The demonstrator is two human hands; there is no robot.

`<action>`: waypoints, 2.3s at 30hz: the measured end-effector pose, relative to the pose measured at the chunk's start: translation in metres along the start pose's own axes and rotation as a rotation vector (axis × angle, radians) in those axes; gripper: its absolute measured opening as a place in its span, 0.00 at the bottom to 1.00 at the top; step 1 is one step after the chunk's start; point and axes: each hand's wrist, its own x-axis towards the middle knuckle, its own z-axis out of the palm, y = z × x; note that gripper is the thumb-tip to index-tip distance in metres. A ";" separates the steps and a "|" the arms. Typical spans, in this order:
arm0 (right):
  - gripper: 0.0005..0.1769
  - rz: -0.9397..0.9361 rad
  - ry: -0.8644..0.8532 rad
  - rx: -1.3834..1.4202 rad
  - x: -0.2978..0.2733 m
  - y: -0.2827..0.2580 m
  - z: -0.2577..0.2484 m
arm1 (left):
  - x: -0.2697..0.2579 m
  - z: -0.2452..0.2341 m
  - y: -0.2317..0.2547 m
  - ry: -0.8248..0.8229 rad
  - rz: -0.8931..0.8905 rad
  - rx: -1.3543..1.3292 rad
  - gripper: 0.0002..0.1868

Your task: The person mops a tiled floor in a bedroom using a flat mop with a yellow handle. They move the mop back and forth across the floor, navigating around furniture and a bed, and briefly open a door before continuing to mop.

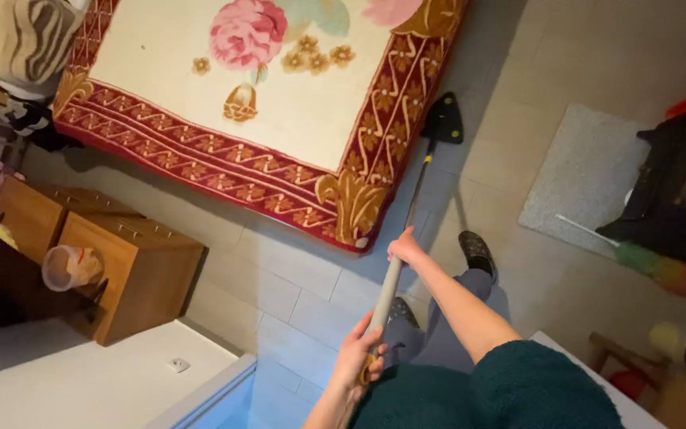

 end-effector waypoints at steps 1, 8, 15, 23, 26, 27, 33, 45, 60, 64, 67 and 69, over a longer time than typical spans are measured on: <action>0.63 0.004 -0.001 -0.001 -0.007 0.004 0.012 | -0.003 -0.011 -0.009 0.001 -0.004 -0.001 0.37; 0.63 0.020 -0.042 -0.154 -0.056 0.028 0.071 | -0.039 -0.065 -0.040 -0.050 -0.027 -0.027 0.36; 0.61 0.045 0.000 -0.229 -0.045 0.051 0.088 | -0.058 -0.078 -0.030 0.022 -0.136 0.161 0.36; 0.61 0.045 0.044 -0.035 -0.020 0.058 0.021 | -0.059 -0.009 -0.011 -0.040 -0.128 0.353 0.44; 0.59 0.032 0.112 0.020 -0.016 0.075 -0.010 | -0.054 0.012 -0.007 -0.076 -0.134 0.440 0.43; 0.57 0.037 0.153 0.086 -0.021 0.077 -0.024 | -0.050 0.018 -0.007 -0.112 -0.121 0.476 0.43; 0.62 0.154 0.254 0.078 -0.032 0.090 -0.106 | -0.010 0.062 -0.015 -0.276 -0.069 0.703 0.44; 0.45 0.098 0.214 0.264 -0.061 0.122 -0.112 | -0.005 0.056 -0.047 -0.362 0.000 0.741 0.42; 0.64 0.076 0.150 0.154 -0.080 0.146 0.049 | -0.036 -0.092 -0.101 -0.085 -0.006 0.302 0.37; 0.63 0.057 0.138 -0.005 -0.071 0.142 0.090 | -0.046 -0.119 -0.115 -0.087 0.019 0.180 0.38; 0.67 0.033 0.073 -0.005 -0.061 0.144 0.119 | -0.054 -0.134 -0.121 -0.037 0.014 0.153 0.37; 0.66 0.006 0.045 -0.093 -0.056 0.148 0.139 | -0.049 -0.151 -0.133 -0.031 0.027 0.087 0.35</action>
